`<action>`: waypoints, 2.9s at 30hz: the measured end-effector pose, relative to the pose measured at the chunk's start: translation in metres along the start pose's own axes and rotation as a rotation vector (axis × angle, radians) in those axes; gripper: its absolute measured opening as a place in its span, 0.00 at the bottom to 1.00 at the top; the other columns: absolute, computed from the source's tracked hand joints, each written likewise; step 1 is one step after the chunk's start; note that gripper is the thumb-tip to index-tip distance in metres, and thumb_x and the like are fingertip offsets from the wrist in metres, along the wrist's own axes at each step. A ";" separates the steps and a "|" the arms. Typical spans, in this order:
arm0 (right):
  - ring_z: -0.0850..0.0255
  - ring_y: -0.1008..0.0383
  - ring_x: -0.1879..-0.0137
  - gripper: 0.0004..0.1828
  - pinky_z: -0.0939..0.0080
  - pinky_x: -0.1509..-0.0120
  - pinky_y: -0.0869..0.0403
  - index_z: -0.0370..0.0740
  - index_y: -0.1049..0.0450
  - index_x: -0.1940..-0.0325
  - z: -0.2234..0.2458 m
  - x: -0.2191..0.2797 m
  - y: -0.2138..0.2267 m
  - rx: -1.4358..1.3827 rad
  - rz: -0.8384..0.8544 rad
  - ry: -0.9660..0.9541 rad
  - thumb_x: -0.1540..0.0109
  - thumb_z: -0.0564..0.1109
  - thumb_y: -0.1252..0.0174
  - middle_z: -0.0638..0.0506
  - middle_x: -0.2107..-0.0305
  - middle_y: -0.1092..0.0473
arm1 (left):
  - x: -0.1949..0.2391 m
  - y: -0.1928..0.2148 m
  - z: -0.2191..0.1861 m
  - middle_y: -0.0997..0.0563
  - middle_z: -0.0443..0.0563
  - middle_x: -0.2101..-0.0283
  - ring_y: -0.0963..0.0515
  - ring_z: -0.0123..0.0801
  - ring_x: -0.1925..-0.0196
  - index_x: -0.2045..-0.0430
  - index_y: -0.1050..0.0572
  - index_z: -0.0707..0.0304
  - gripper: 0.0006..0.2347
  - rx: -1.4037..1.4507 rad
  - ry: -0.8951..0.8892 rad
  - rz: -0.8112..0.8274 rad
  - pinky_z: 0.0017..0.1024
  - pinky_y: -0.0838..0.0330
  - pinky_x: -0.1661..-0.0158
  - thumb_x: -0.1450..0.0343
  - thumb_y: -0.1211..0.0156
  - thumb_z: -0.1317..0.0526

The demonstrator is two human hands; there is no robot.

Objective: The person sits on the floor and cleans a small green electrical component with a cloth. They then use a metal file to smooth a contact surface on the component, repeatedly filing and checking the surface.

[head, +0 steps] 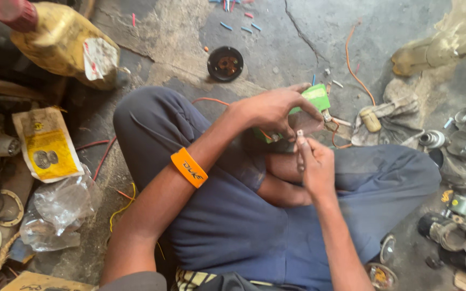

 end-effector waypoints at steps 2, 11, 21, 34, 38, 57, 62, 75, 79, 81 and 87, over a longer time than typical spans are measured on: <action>0.76 0.49 0.80 0.16 0.70 0.77 0.51 0.42 0.28 0.70 -0.001 0.002 0.007 -0.001 -0.146 0.022 0.29 0.47 0.46 0.65 0.84 0.43 | -0.001 -0.003 0.000 0.31 0.68 0.35 0.42 0.55 0.26 0.48 0.20 0.42 0.32 0.005 -0.002 0.007 0.41 0.38 0.34 0.50 0.20 0.62; 0.77 0.50 0.79 0.16 0.70 0.77 0.52 0.44 0.27 0.69 -0.009 -0.002 0.009 0.006 -0.143 0.046 0.28 0.48 0.48 0.66 0.83 0.43 | -0.001 0.002 -0.001 0.30 0.67 0.35 0.42 0.56 0.26 0.48 0.20 0.43 0.32 0.019 0.004 -0.005 0.41 0.38 0.35 0.50 0.21 0.63; 0.76 0.47 0.80 0.16 0.71 0.77 0.50 0.43 0.29 0.72 -0.005 0.000 -0.005 0.035 0.005 -0.015 0.29 0.46 0.48 0.64 0.84 0.42 | 0.000 0.000 0.002 0.34 0.71 0.33 0.43 0.56 0.26 0.48 0.20 0.43 0.32 0.022 0.001 0.006 0.40 0.39 0.34 0.50 0.20 0.63; 0.77 0.49 0.77 0.17 0.70 0.75 0.52 0.43 0.27 0.71 -0.001 -0.002 0.007 0.132 -0.086 0.127 0.28 0.48 0.46 0.66 0.82 0.43 | -0.001 -0.001 0.003 0.29 0.68 0.35 0.42 0.56 0.26 0.48 0.20 0.45 0.32 0.029 -0.033 -0.010 0.41 0.39 0.33 0.51 0.21 0.62; 0.77 0.51 0.78 0.18 0.69 0.75 0.54 0.43 0.29 0.72 -0.002 -0.004 0.005 0.147 -0.144 0.088 0.28 0.48 0.47 0.66 0.83 0.44 | -0.003 0.001 0.004 0.27 0.63 0.36 0.43 0.56 0.25 0.48 0.21 0.45 0.32 0.000 -0.022 0.017 0.42 0.42 0.33 0.50 0.21 0.62; 0.77 0.48 0.76 0.15 0.71 0.75 0.51 0.43 0.26 0.70 -0.004 -0.005 0.010 0.237 -0.008 0.145 0.30 0.47 0.47 0.65 0.81 0.40 | -0.002 -0.001 0.002 0.29 0.65 0.35 0.43 0.55 0.24 0.47 0.21 0.43 0.33 0.005 -0.001 0.011 0.42 0.40 0.33 0.50 0.21 0.63; 0.76 0.49 0.79 0.18 0.69 0.77 0.51 0.43 0.30 0.72 -0.004 -0.006 0.006 0.084 -0.053 0.021 0.28 0.48 0.48 0.64 0.84 0.43 | 0.000 0.001 0.002 0.31 0.67 0.34 0.43 0.55 0.25 0.47 0.21 0.43 0.33 0.018 -0.009 0.009 0.42 0.41 0.33 0.50 0.21 0.63; 0.76 0.48 0.80 0.17 0.71 0.77 0.50 0.44 0.30 0.72 -0.010 -0.002 0.002 -0.017 -0.147 -0.008 0.29 0.48 0.48 0.65 0.84 0.44 | -0.001 0.000 0.003 0.30 0.68 0.34 0.42 0.55 0.25 0.47 0.21 0.45 0.33 0.037 -0.006 -0.002 0.39 0.40 0.33 0.50 0.21 0.64; 0.76 0.47 0.79 0.16 0.71 0.77 0.49 0.44 0.29 0.72 -0.009 -0.008 0.009 0.076 -0.111 0.053 0.29 0.48 0.48 0.65 0.83 0.41 | -0.001 0.001 0.000 0.36 0.73 0.32 0.43 0.56 0.26 0.47 0.21 0.45 0.33 0.033 0.010 -0.010 0.39 0.40 0.34 0.51 0.20 0.64; 0.76 0.47 0.79 0.20 0.71 0.76 0.50 0.44 0.32 0.73 -0.007 -0.008 0.010 0.034 -0.216 0.116 0.26 0.49 0.50 0.65 0.83 0.42 | 0.000 0.002 -0.001 0.37 0.73 0.32 0.42 0.56 0.26 0.47 0.21 0.45 0.33 0.039 -0.005 -0.008 0.39 0.40 0.34 0.51 0.21 0.64; 0.77 0.50 0.78 0.19 0.71 0.76 0.51 0.43 0.32 0.72 0.001 -0.004 0.007 0.040 -0.194 0.063 0.26 0.48 0.49 0.64 0.83 0.43 | -0.002 0.002 0.001 0.30 0.67 0.33 0.43 0.55 0.25 0.47 0.21 0.44 0.33 0.050 0.005 0.007 0.40 0.41 0.32 0.50 0.21 0.64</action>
Point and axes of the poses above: each hand's wrist, its own x-axis away from the middle knuckle, its own y-axis out of the back of the hand, z = x × y, the point moved 2 cm from there along -x, towards the middle knuckle
